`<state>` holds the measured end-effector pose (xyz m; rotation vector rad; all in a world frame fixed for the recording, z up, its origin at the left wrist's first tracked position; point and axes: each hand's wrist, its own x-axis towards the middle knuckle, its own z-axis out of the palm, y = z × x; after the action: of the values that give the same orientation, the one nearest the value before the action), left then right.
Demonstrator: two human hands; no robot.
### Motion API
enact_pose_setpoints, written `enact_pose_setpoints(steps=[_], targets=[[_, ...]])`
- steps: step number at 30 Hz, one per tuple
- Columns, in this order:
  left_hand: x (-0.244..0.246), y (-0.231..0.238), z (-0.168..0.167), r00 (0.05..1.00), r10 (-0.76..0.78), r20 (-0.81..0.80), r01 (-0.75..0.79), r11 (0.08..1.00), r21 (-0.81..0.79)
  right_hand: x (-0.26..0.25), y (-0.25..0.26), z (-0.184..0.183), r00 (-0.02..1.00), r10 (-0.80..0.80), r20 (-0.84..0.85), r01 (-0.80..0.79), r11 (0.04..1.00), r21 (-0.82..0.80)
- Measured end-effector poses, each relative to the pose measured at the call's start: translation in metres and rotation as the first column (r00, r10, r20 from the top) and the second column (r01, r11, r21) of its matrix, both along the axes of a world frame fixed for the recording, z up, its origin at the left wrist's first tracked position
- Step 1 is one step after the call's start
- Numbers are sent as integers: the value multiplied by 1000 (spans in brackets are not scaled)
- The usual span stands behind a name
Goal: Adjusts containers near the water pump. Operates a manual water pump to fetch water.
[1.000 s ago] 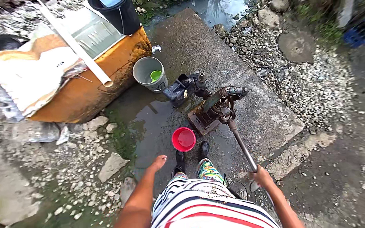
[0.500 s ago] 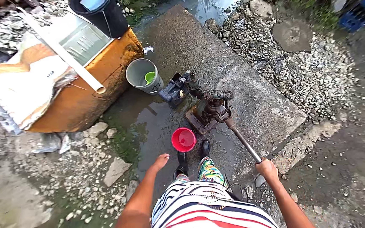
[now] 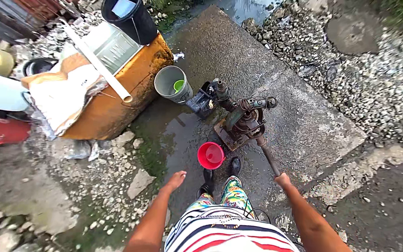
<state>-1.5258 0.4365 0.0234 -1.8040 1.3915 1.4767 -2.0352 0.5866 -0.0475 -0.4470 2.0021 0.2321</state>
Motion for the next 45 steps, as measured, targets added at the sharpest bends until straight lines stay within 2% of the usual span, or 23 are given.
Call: enact_pose_setpoints(steps=[2, 4, 7, 11, 13, 14, 16, 19, 21, 24, 27, 29, 31, 34, 37, 39, 42, 45], targets=[[-1, 0, -3, 1000, 25, -17, -25, 1000, 9, 25, 21, 17, 999, -3, 39, 5, 999, -34], [-1, 2, -13, 999, 38, -38, -37, 999, 25, 36, 38, 53, 999, 34, 1, -34, 998, -46], [-2, 7, -28, 998, 25, -62, -21, 998, 62, 28, 44, 140, 989, 123, -79, -124, 992, 0], [-4, 11, -42, 998, -17, -64, 23, 996, 90, 52, 1, 282, 902, 336, -270, -318, 942, 109], [-5, 11, -45, 998, -19, -56, 25, 994, 103, 64, -18, 313, 867, 391, -310, -368, 921, 132], [-7, 10, -45, 998, -14, -57, 20, 994, 105, 65, -24, 314, 874, 389, -291, -363, 921, 140], [-10, 7, -44, 998, -9, -60, 15, 995, 101, 59, -19, 291, 915, 330, -232, -312, 943, 112], [-13, 2, -38, 998, -6, -63, 10, 997, 73, 35, 10, 211, 963, 202, -176, -194, 979, 61], [-12, -2, -32, 999, -16, -48, 19, 998, 63, 20, 17, 168, 956, 177, -232, -165, 984, 72], [-9, -3, -24, 1000, -17, -5, 17, 998, 56, -14, 18, 125, 910, 265, -319, -266, 963, 43], [-6, -3, -14, 1000, 1, 26, -2, 998, 55, -43, 14, 83, 896, 331, -296, -349, 937, -9], [-7, -5, -5, 999, 13, 34, -15, 999, 43, -45, 10, 51, 902, 336, -272, -359, 933, -38], [-8, -5, -1, 1000, 10, 26, -11, 1000, 28, -42, 2, 24, 924, 290, -248, -302, 953, -8], [-4, -4, 2, 1000, -20, 14, 20, 1000, 24, -26, -14, 1, 985, 66, -162, -69, 998, -14], [-2, -3, 0, 999, -32, 6, 32, 999, 20, -5, -5, -8, 1000, -26, 6, 26, 1000, 5], [-1, -2, -5, 1000, 0, -7, 1, 1000, 31, 20, 15, 7, 998, -16, 58, 16, 1000, -7], [-1, -1, -18, 999, 18, -27, -17, 998, 56, 35, 41, 72, 998, 59, -11, -59, 998, -24], [-2, 2, -34, 1000, 7, -30, -5, 997, 75, 31, 37, 172, 977, 175, -122, -172, 985, 28]])
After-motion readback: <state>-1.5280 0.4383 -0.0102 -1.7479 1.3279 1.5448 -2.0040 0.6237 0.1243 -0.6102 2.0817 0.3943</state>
